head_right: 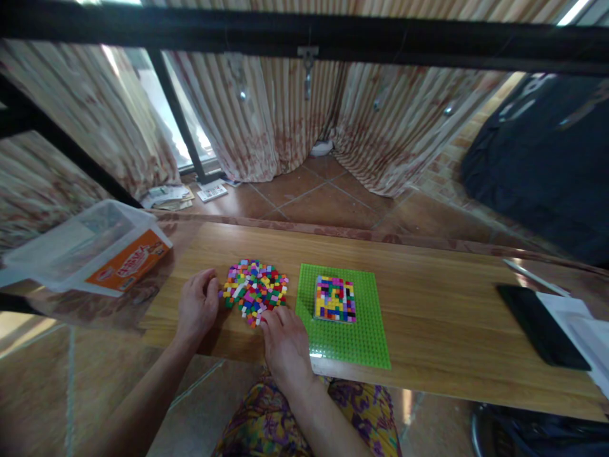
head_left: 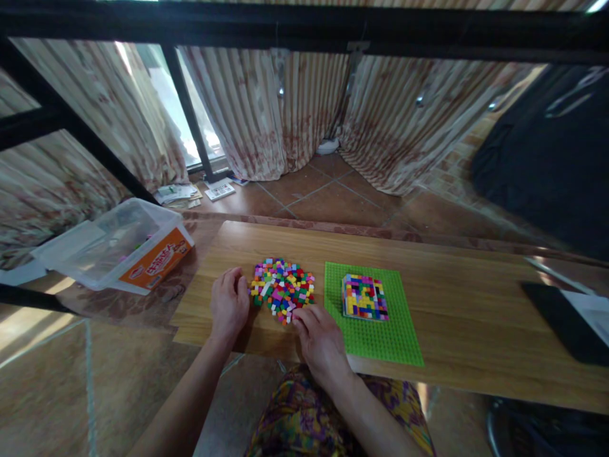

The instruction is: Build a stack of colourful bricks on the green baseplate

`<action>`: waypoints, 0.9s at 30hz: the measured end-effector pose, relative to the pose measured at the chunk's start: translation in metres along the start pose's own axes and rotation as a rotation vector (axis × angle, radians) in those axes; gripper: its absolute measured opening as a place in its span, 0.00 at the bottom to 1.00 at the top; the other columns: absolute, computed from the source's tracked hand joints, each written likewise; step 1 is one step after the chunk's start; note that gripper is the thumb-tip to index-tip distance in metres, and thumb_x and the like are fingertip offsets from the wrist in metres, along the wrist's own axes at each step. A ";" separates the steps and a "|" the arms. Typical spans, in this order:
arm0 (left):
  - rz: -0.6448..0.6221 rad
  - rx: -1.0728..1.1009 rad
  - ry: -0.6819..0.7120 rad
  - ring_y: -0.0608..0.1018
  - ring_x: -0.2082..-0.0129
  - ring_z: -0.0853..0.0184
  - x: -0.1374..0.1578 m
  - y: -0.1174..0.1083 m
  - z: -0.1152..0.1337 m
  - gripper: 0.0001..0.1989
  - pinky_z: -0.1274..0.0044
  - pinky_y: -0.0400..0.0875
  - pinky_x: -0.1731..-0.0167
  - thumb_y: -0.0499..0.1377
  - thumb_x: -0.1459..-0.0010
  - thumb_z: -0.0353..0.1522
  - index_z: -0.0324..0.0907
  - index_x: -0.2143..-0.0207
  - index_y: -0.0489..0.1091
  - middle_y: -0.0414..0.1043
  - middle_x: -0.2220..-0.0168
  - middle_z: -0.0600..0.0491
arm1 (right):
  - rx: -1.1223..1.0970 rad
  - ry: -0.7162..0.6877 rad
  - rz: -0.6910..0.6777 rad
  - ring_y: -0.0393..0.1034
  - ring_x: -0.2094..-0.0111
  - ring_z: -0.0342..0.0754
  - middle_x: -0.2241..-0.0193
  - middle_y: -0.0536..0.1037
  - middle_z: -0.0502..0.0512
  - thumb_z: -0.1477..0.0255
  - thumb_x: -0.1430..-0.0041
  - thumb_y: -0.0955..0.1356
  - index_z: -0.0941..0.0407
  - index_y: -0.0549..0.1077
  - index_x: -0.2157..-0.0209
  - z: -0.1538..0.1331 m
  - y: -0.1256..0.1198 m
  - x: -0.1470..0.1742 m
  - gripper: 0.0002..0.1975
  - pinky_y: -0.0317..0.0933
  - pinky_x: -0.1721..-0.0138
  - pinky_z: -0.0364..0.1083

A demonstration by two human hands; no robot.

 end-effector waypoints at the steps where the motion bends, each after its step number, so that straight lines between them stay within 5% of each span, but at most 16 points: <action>1: -0.002 -0.005 -0.003 0.74 0.51 0.56 0.000 0.000 0.000 0.16 0.62 0.68 0.47 0.49 0.39 0.37 0.39 0.56 0.71 0.74 0.54 0.43 | -0.053 0.004 0.012 0.71 0.62 0.49 0.64 0.77 0.55 0.72 0.34 0.62 0.53 0.74 0.61 -0.002 -0.006 0.001 0.09 0.65 0.59 0.47; 7: -0.006 -0.021 0.007 0.74 0.52 0.56 -0.003 0.000 -0.001 0.16 0.62 0.68 0.48 0.49 0.39 0.38 0.40 0.58 0.71 0.74 0.56 0.44 | -0.330 0.172 0.135 0.75 0.60 0.47 0.62 0.80 0.54 0.71 0.34 0.61 0.53 0.75 0.59 0.006 -0.051 0.019 0.11 0.68 0.59 0.45; 16: -0.026 -0.052 -0.001 0.73 0.51 0.55 -0.004 -0.001 0.003 0.17 0.62 0.67 0.47 0.48 0.39 0.39 0.40 0.58 0.70 0.74 0.56 0.43 | -0.321 0.553 0.379 0.77 0.64 0.50 0.62 0.82 0.58 0.61 0.41 0.68 0.55 0.76 0.58 0.058 -0.107 0.037 0.15 0.70 0.63 0.48; 27: -0.034 -0.061 0.011 0.74 0.52 0.55 -0.005 -0.002 0.005 0.17 0.62 0.67 0.47 0.48 0.40 0.40 0.40 0.60 0.71 0.74 0.56 0.43 | -0.310 0.442 0.421 0.75 0.61 0.50 0.62 0.81 0.58 0.63 0.40 0.66 0.55 0.79 0.62 0.072 -0.111 0.025 0.13 0.69 0.61 0.48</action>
Point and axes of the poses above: each hand's wrist, its own x-axis away from the middle knuckle, its own y-axis out of the palm, z = x × y, the point moved 2 cm from there along -x, towards the middle knuckle
